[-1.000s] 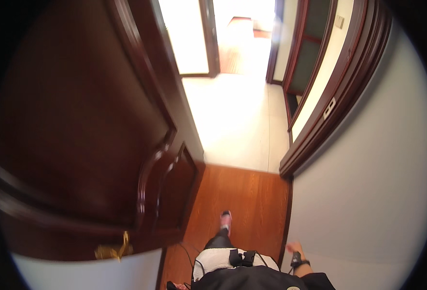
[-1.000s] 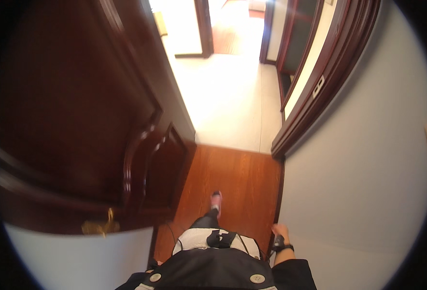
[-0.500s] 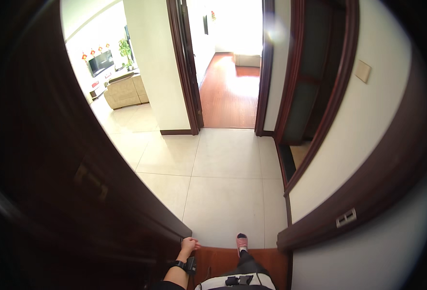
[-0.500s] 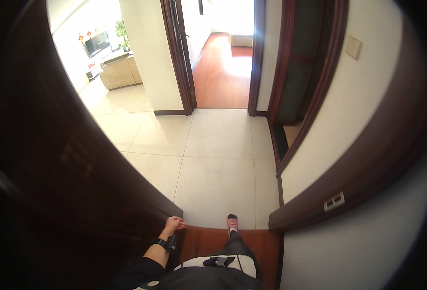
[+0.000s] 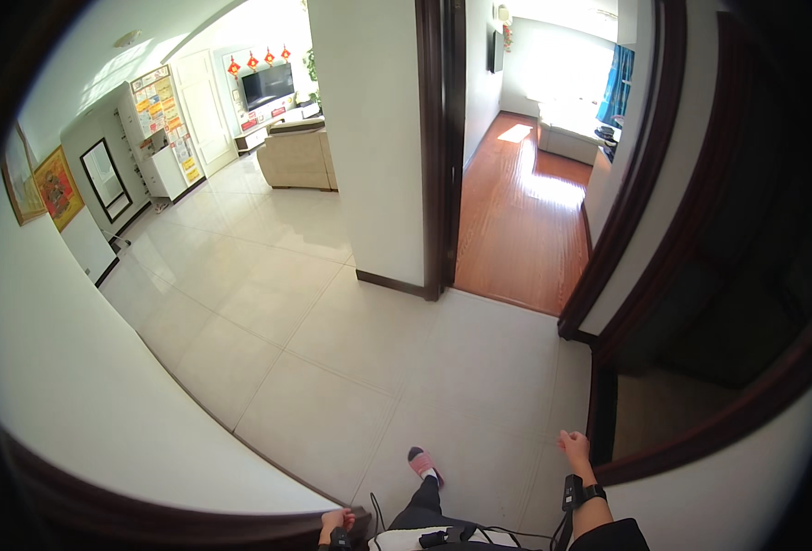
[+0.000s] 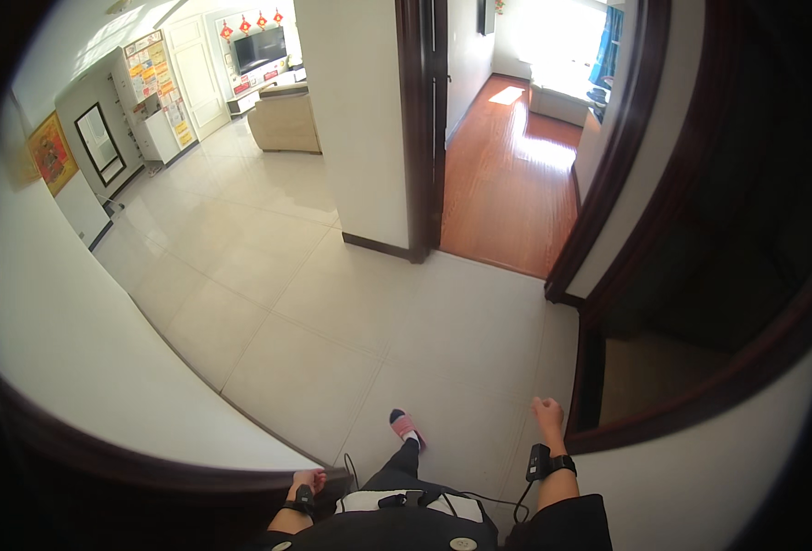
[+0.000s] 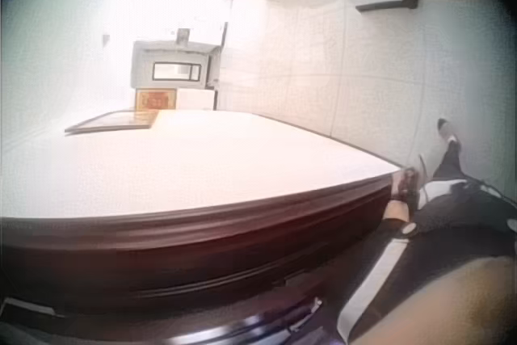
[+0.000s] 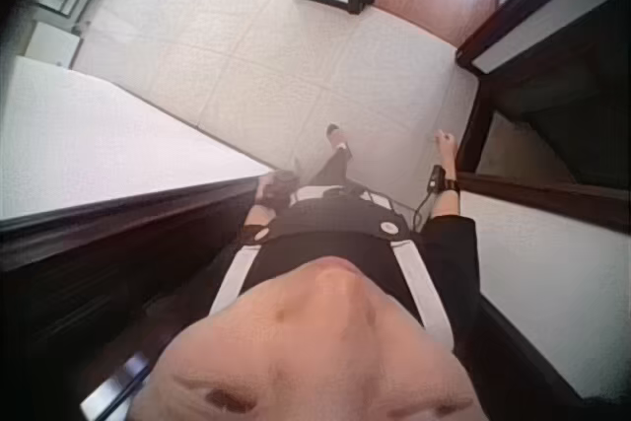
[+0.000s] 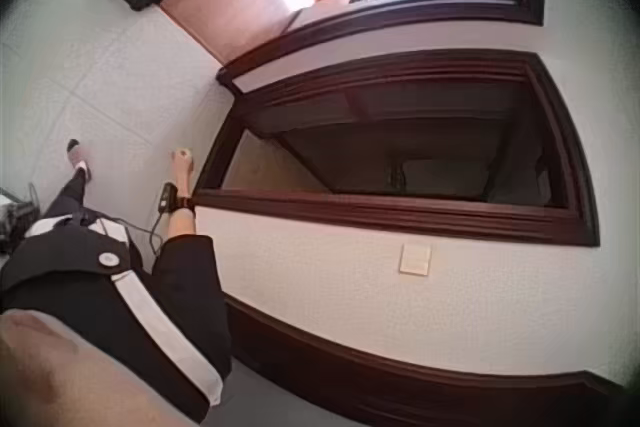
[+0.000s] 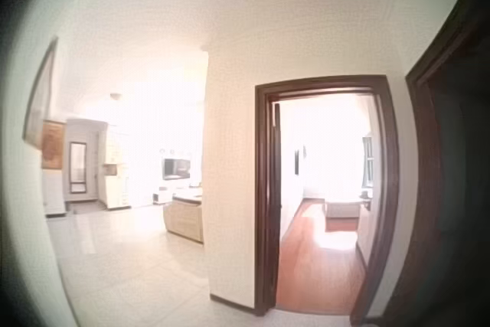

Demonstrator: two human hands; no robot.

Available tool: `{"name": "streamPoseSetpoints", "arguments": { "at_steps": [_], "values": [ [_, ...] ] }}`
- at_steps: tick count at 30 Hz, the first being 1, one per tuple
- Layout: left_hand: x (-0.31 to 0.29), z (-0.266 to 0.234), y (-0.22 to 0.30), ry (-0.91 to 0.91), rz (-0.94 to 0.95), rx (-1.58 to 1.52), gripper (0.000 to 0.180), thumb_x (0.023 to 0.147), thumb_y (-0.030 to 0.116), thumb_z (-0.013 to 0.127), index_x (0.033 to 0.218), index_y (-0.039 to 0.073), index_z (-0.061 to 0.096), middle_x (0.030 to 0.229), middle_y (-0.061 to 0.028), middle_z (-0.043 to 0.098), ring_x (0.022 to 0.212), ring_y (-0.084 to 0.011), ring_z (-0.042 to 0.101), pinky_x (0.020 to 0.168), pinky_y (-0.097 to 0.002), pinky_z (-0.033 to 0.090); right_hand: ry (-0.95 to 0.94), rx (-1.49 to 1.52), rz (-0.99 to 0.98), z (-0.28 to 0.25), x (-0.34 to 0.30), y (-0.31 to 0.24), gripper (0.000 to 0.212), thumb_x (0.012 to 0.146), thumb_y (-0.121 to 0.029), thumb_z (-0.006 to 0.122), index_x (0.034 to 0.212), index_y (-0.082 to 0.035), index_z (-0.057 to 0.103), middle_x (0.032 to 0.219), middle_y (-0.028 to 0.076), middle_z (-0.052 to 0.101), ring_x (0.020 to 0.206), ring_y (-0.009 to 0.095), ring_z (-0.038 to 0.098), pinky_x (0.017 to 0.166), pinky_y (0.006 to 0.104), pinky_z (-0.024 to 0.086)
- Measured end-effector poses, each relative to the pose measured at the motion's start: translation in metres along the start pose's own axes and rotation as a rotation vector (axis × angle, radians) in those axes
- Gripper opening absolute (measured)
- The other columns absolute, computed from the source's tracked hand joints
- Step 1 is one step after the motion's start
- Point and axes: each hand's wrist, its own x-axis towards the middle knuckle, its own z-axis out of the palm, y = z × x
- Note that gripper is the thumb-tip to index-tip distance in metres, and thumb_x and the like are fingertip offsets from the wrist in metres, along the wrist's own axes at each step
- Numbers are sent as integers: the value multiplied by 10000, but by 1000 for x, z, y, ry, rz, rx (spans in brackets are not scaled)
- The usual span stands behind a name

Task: The person assembles a white cabinet door by applying adhesive to the edges and attaching white plastic strips. They retrieve glue from a cabinet, apply it to the door frame, and press the strips into place, then inspect the alignment.

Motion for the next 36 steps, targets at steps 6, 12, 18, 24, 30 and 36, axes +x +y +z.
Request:
{"name": "streamPoseSetpoints", "arguments": {
  "at_steps": [6, 12, 18, 24, 30, 36],
  "values": [
    [118, -20, 98, -151, -382, -470, 298, 851, -35, 365, 1040, 62, 574, 816, -88, 634, 635, -203, 607, 528, -304, 532, 16, -679, -177, 122, 59, -117, 223, 778, -257, 617, 745, -38, 639, 715, 176, 640, 711, 364, 634, 639, 459, 497],
    [150, 3, 265, -91, -154, -574, 362, 858, -35, 386, 1189, 35, 512, 938, -106, 627, 740, -198, 610, 618, -289, 513, 79, -707, 245, 140, 81, -118, 116, 721, -102, 656, 748, 4, 693, 792, 203, 667, 777, 388, 654, 673, 463, 510],
    [203, -1, 444, 54, 17, -686, 389, 848, -14, 462, 1233, 27, 504, 946, -101, 613, 723, -192, 594, 624, -282, 515, 435, -890, 595, 202, 172, -203, 88, 837, -89, 619, 859, -21, 669, 883, 174, 674, 880, 338, 665, 713, 414, 556],
    [230, -35, 487, 284, -166, -613, 318, 841, -35, 460, 1138, 5, 565, 728, -101, 586, 580, -212, 544, 536, -307, 481, 140, -815, 81, 481, 366, -411, 349, 818, -356, 652, 849, -11, 692, 845, 199, 676, 806, 376, 660, 712, 482, 529],
    [221, -4, 475, 627, -345, -822, 161, 863, 30, 512, 977, -16, 616, 678, -115, 602, 531, -210, 539, 485, -321, 462, -514, -393, -482, 864, 404, -701, 517, 906, -420, 538, 628, 12, 598, 506, 162, 437, 483, 291, 408, 522, 453, 355],
    [282, 1, 571, 641, -503, -915, 122, 851, 83, 559, 844, -10, 638, 664, -116, 625, 523, -208, 561, 485, -323, 461, -634, -351, -1167, 1087, 317, -866, 537, 899, -442, 537, 597, 1, 574, 587, 226, 514, 562, 432, 516, 511, 487, 378]
  ]
}}
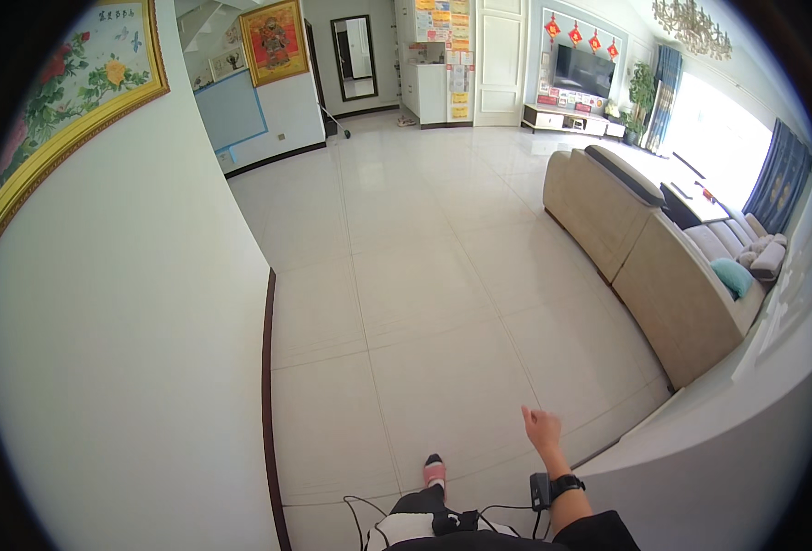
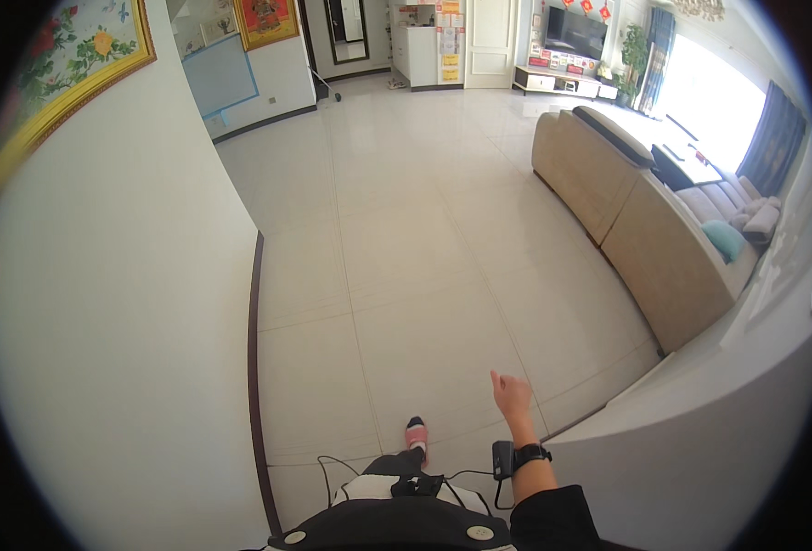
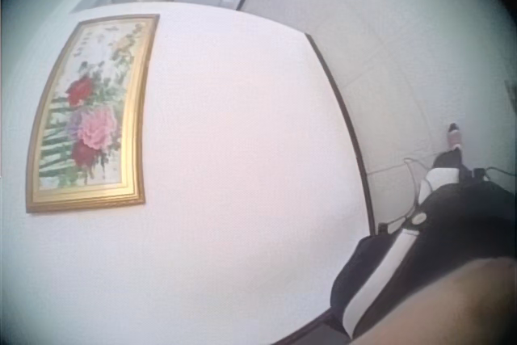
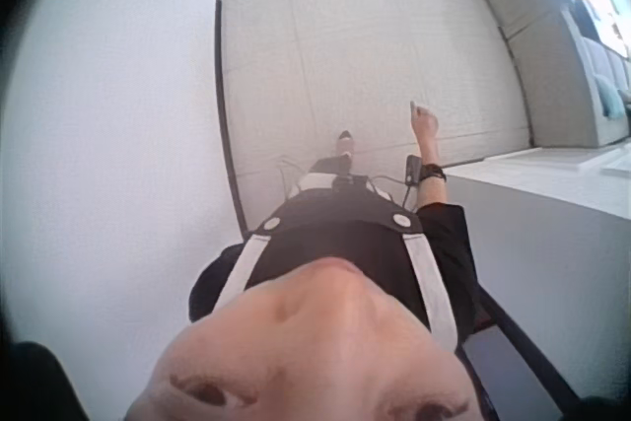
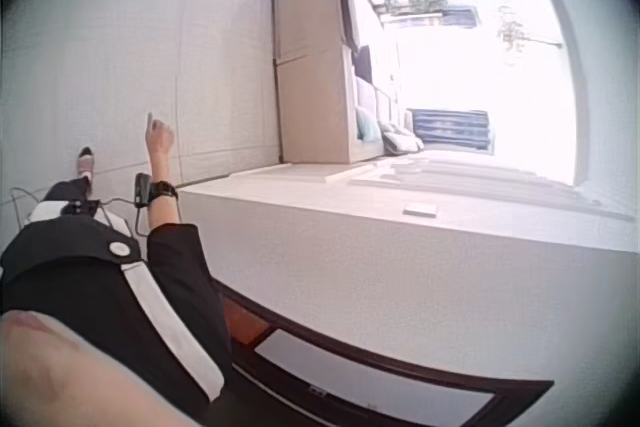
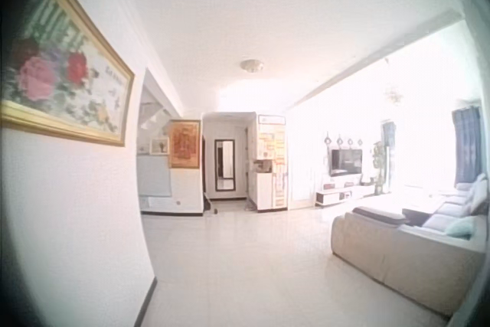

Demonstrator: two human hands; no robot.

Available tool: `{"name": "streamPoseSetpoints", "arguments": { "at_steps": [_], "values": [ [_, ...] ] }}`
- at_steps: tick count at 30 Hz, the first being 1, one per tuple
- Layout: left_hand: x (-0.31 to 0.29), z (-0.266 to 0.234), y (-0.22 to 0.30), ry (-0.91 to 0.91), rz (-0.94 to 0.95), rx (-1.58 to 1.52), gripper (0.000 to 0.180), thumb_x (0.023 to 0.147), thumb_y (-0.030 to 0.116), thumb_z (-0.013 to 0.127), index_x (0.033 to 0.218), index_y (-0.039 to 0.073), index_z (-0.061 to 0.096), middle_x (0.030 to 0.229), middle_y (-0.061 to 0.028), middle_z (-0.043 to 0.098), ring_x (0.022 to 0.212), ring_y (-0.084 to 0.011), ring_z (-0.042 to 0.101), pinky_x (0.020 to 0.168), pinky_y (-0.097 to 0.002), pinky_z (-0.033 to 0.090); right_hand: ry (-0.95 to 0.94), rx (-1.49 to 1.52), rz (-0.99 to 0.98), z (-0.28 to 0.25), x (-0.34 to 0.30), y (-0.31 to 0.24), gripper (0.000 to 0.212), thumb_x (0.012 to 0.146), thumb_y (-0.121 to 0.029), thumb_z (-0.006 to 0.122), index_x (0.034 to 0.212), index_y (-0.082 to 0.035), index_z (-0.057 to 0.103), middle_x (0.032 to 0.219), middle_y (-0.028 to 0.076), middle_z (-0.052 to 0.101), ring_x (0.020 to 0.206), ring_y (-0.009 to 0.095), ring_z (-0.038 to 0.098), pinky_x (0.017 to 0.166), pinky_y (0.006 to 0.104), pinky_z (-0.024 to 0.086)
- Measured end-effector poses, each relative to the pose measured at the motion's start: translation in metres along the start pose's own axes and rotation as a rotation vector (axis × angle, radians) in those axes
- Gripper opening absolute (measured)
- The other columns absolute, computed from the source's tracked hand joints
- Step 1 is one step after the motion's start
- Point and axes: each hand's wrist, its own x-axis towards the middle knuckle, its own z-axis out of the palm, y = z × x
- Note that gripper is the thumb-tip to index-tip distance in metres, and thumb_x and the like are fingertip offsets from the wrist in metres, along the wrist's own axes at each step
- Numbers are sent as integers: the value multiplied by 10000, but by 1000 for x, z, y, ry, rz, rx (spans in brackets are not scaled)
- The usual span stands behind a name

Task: The person assembles a white cabinet door by applying adhesive to the edges and attaching white plastic strips. They retrieve glue from a cabinet, apply it to the door frame, and press the strips into place, then inspect the alignment.

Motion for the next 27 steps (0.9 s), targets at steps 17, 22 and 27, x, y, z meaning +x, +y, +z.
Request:
{"name": "streamPoseSetpoints", "arguments": {
  "at_steps": [17, 22, 27],
  "values": [
    [-162, 520, 643, -285, 797, 232, 171, 857, 90, 551, 958, -24, 630, 709, -159, 679, 534, -198, 633, 479, -291, 510, -813, -599, 980, 92, 175, 252, 273, 820, -267, 585, 810, -20, 699, 828, 161, 692, 762, 310, 661, 667, 408, 517],
    [-140, 515, 691, -123, 216, 19, 127, 875, 89, 605, 895, -23, 662, 733, -154, 684, 524, -192, 612, 490, -302, 534, -653, -736, 336, 216, 525, 153, 216, 817, -223, 588, 828, -48, 714, 829, 130, 702, 756, 305, 668, 658, 388, 522],
    [-113, 518, 718, 93, -68, -95, 124, 868, 82, 602, 839, -27, 655, 708, -151, 676, 515, -193, 604, 478, -299, 523, -122, 367, 235, 350, 883, -105, 241, 824, -217, 676, 796, 22, 657, 675, 73, 661, 549, 143, 606, 517, 293, 492]
  ]
}}
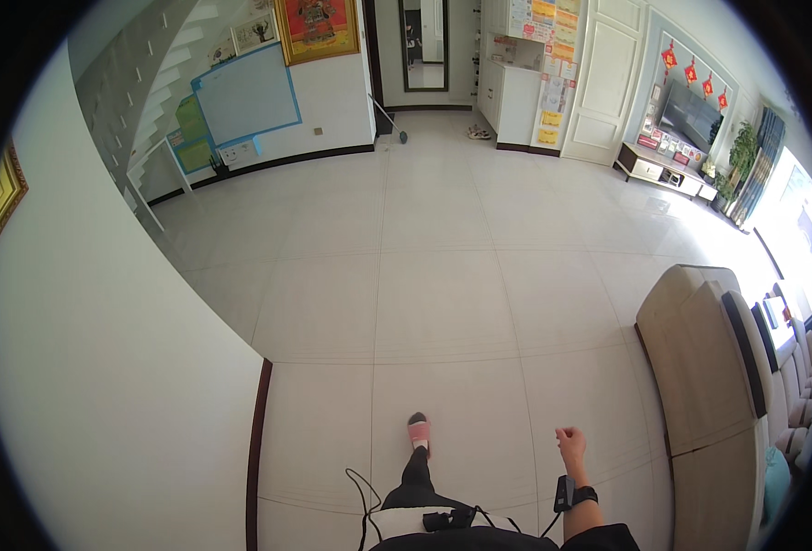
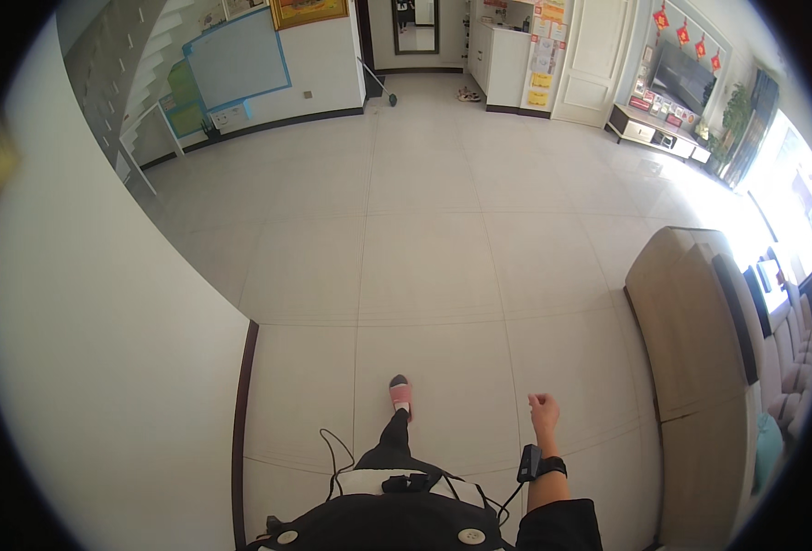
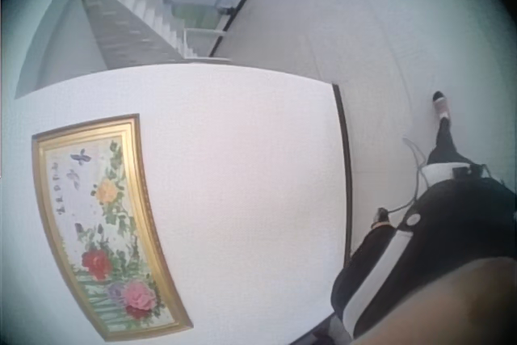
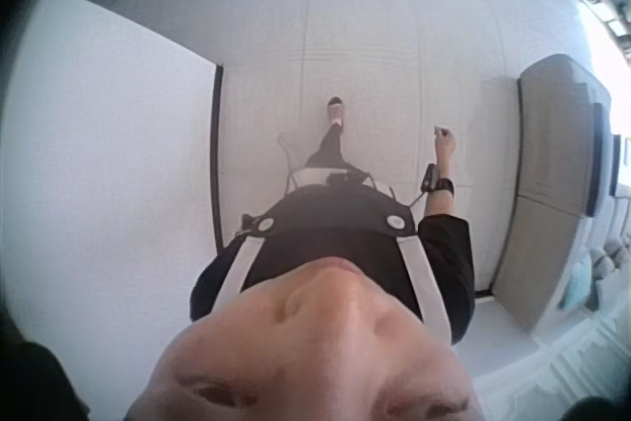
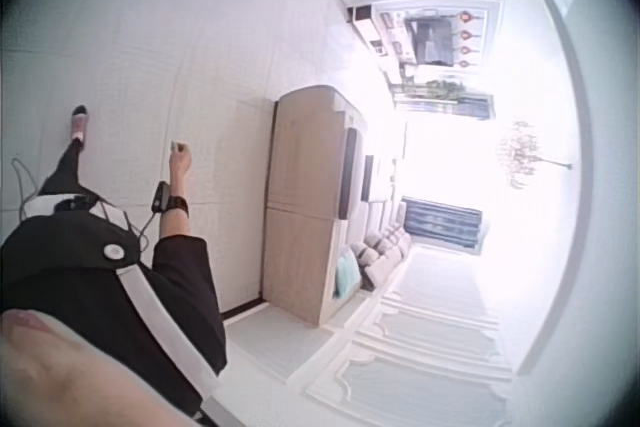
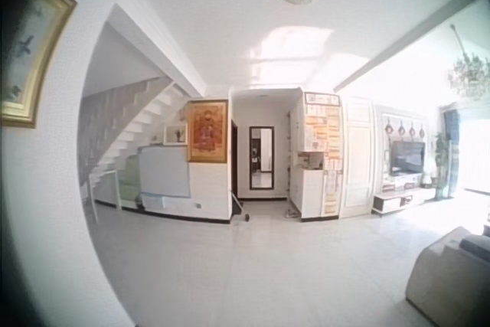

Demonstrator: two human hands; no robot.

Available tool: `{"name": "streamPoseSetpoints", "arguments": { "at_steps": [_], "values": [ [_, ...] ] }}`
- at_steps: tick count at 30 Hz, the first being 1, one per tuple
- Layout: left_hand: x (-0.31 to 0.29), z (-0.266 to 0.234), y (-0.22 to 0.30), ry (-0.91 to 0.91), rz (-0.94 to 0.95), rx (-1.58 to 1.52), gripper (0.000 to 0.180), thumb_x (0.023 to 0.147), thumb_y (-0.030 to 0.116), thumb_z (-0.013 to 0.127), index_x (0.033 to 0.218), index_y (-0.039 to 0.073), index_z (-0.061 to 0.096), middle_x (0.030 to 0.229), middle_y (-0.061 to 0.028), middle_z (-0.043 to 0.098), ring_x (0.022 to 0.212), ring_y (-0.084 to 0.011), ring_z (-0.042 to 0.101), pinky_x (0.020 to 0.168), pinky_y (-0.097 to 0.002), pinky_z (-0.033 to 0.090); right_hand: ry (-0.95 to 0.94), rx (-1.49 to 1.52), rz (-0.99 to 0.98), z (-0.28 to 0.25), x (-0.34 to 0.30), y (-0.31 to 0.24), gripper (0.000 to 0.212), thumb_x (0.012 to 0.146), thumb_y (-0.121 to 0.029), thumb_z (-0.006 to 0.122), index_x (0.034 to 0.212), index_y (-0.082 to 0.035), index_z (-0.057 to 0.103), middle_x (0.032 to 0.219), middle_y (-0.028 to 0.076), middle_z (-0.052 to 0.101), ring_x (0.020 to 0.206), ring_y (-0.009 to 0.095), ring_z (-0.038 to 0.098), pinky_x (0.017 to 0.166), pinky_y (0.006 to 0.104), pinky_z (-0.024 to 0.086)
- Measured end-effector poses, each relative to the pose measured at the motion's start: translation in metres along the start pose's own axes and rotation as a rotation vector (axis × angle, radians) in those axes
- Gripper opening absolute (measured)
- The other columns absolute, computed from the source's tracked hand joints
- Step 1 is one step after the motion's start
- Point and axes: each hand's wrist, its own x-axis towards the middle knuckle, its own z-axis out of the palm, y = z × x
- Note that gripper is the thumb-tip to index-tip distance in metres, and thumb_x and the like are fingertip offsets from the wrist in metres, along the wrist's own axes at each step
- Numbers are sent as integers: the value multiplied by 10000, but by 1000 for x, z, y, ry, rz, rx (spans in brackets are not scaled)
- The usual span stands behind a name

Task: The person assembles a white cabinet door by applying adhesive to the edges and attaching white plastic strips. They retrieve glue from a cabinet, apply it to the door frame, and press the strips into place, then inspect the alignment.

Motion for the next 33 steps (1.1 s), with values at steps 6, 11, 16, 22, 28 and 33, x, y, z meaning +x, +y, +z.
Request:
{"name": "streamPoseSetpoints", "arguments": {
  "at_steps": [6, 11, 16, 22, 28, 33],
  "values": [
    [-9, 106, 172, -46, -113, -80, 138, 860, 86, 605, 832, -46, 636, 704, -165, 672, 517, -207, 610, 463, -305, 514, 60, -118, -379, 111, 142, -274, 215, 795, -216, 739, 756, -37, 627, 694, 86, 648, 609, 218, 610, 592, 343, 475],
    [-38, 247, 455, -228, 95, -109, 154, 853, 89, 608, 826, -62, 620, 702, -177, 668, 520, -218, 616, 451, -310, 507, 129, -76, -204, 145, 254, -340, 306, 842, -234, 703, 663, -19, 578, 615, 74, 596, 548, 188, 562, 528, 321, 429],
    [-136, 422, 744, -373, 717, -54, 161, 848, 66, 529, 911, -53, 616, 724, -157, 675, 536, -203, 629, 451, -307, 507, 300, 75, -31, 182, 388, -350, 608, 989, -359, 465, 510, 13, 512, 475, 66, 498, 425, 133, 482, 462, 306, 378],
    [-163, 499, 897, -366, 485, 22, 170, 872, 82, 578, 999, -27, 613, 799, -156, 685, 613, -222, 657, 528, -304, 537, 350, 207, -24, 270, 605, -462, 690, 1000, -447, 398, 471, -11, 476, 446, 39, 437, 433, 110, 434, 472, 292, 354],
    [-109, 472, 857, -496, 229, -481, 310, 936, 157, 493, 1166, -46, 538, 999, -258, 655, 818, -335, 677, 693, -456, 583, 166, 258, -312, 402, 812, -659, 624, 1009, -337, 434, 479, -7, 440, 477, 31, 440, 461, 103, 428, 462, 286, 319],
    [-96, 518, 955, -83, -135, -441, 363, 936, 337, 474, 1084, 26, 589, 934, -179, 668, 792, -288, 667, 685, -413, 571, 179, 128, -451, 505, 950, -760, 613, 1016, -290, 412, 488, 19, 445, 476, 52, 455, 449, 124, 436, 462, 296, 321]
  ]
}}
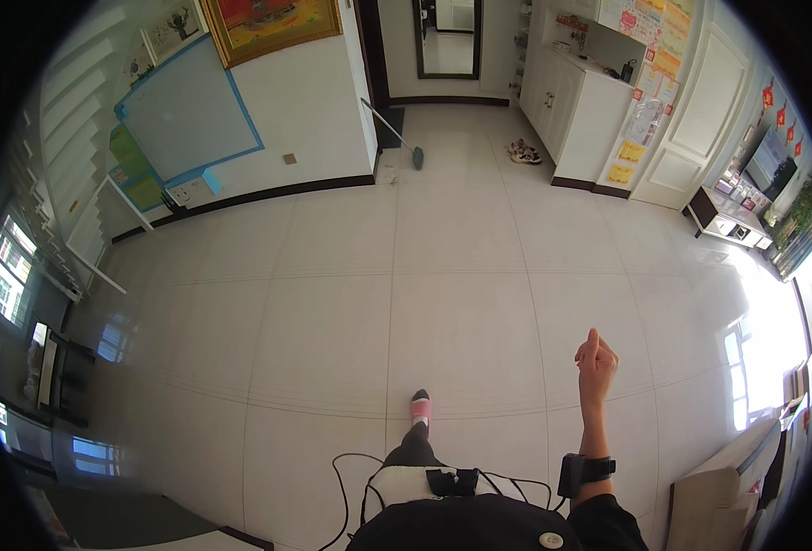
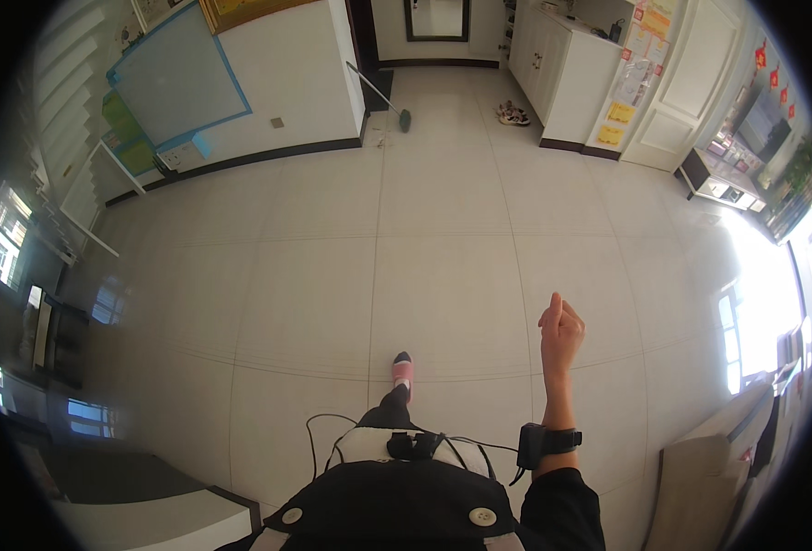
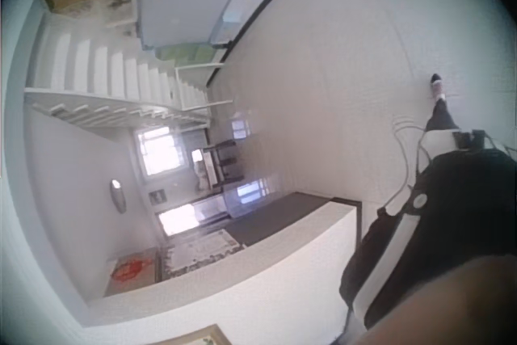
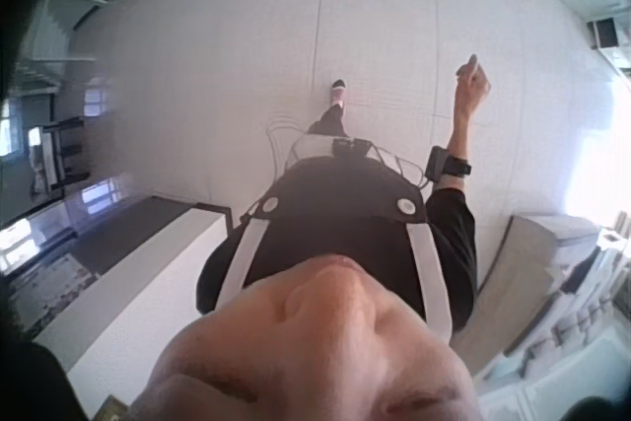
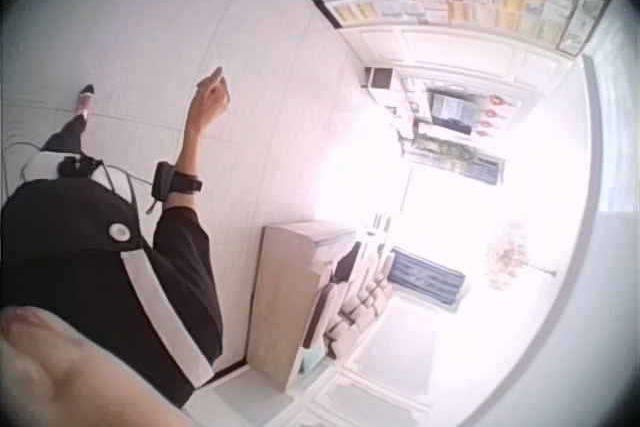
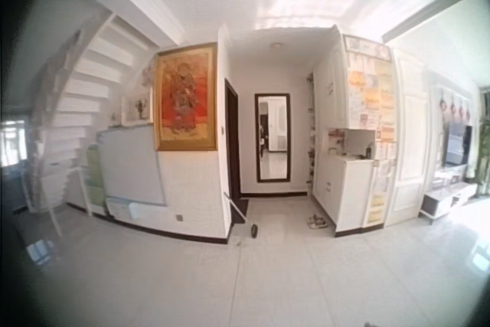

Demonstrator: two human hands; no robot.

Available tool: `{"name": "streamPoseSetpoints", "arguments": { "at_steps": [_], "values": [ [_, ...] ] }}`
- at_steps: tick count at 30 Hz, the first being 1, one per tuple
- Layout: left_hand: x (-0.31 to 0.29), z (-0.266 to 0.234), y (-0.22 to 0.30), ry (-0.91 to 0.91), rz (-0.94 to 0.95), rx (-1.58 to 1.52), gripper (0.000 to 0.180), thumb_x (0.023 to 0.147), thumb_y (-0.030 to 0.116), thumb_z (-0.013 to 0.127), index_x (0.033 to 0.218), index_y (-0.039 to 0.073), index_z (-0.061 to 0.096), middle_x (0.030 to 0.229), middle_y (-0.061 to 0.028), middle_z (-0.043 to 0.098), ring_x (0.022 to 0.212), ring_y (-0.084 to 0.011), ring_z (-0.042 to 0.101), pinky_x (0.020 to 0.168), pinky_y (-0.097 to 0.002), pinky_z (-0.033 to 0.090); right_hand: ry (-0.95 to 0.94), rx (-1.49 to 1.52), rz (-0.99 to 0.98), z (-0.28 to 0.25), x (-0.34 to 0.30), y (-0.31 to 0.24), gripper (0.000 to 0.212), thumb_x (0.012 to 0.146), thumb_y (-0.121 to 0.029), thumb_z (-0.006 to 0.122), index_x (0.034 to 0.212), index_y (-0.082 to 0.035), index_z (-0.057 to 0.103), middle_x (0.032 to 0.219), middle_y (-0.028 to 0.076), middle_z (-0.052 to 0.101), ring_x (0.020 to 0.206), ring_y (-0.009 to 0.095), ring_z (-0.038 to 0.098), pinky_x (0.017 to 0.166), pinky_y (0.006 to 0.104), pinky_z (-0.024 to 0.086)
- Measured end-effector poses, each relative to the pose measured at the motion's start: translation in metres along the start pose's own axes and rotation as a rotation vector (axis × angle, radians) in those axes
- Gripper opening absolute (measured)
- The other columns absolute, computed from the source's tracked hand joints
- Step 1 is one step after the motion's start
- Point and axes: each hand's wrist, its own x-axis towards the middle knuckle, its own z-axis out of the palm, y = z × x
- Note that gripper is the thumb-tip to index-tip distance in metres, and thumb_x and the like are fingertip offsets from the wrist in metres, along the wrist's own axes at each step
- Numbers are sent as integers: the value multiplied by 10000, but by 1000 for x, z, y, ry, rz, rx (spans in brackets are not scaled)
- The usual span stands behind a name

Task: The person assembles a white cabinet door by applying adhesive to the edges and attaching white plastic strips. They retrieve glue from a cabinet, apply it to the door frame, and press the strips into place, then inspect the alignment.

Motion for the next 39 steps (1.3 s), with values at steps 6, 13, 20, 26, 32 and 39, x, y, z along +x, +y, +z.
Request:
{"name": "streamPoseSetpoints", "arguments": {
  "at_steps": [6, 13, 20, 26, 32, 39],
  "values": [
    [-61, 227, 236, -177, 176, -84, 394, 919, 437, 477, 924, 75, 632, 810, -106, 666, 702, -238, 633, 617, -363, 527, 98, -54, 99, 85, 143, 24, 636, 1027, -308, 383, 478, 8, 445, 470, 56, 465, 428, 129, 434, 452, 292, 322],
    [-262, 724, 500, -349, 1055, 398, 171, 890, 129, 533, 876, -17, 621, 702, -140, 664, 529, -186, 607, 442, -296, 477, 242, -150, 276, 140, 286, 104, 712, 1037, -410, 275, 448, -31, 406, 420, 41, 419, 409, 128, 426, 454, 278, 334],
    [-450, 981, 547, -698, 1019, 281, 220, 878, 89, 502, 1043, -27, 590, 834, -136, 675, 685, -190, 649, 633, -293, 525, 306, -82, 225, 238, 535, 140, 696, 1039, -398, 275, 469, -26, 418, 440, 43, 432, 429, 137, 444, 470, 287, 354],
    [-454, 1089, 620, -522, 912, 67, 213, 844, 63, 498, 1016, -24, 590, 792, -152, 668, 617, -200, 642, 526, -263, 519, 102, 129, 100, 332, 804, 119, 547, 1036, -381, 317, 687, -11, 520, 699, 60, 573, 667, 142, 573, 728, 292, 500],
    [-469, 1270, 719, -276, 816, -32, 143, 860, 148, 596, 873, 6, 611, 704, -82, 625, 546, -149, 575, 458, -222, 452, 83, 176, -124, 412, 1038, 129, 468, 1033, -365, 334, 993, 12, 609, 954, 111, 651, 905, 184, 624, 854, 326, 498],
    [-683, 1621, 781, -787, 1008, 98, 130, 850, 157, 656, 885, 33, 638, 567, -33, 533, 456, -101, 458, 407, -245, 320, 48, 526, -144, 442, 1272, 148, 574, 1023, -425, 307, 1418, -11, 343, 1352, 183, 482, 1253, 261, 480, 1050, 376, 393]
  ]
}}
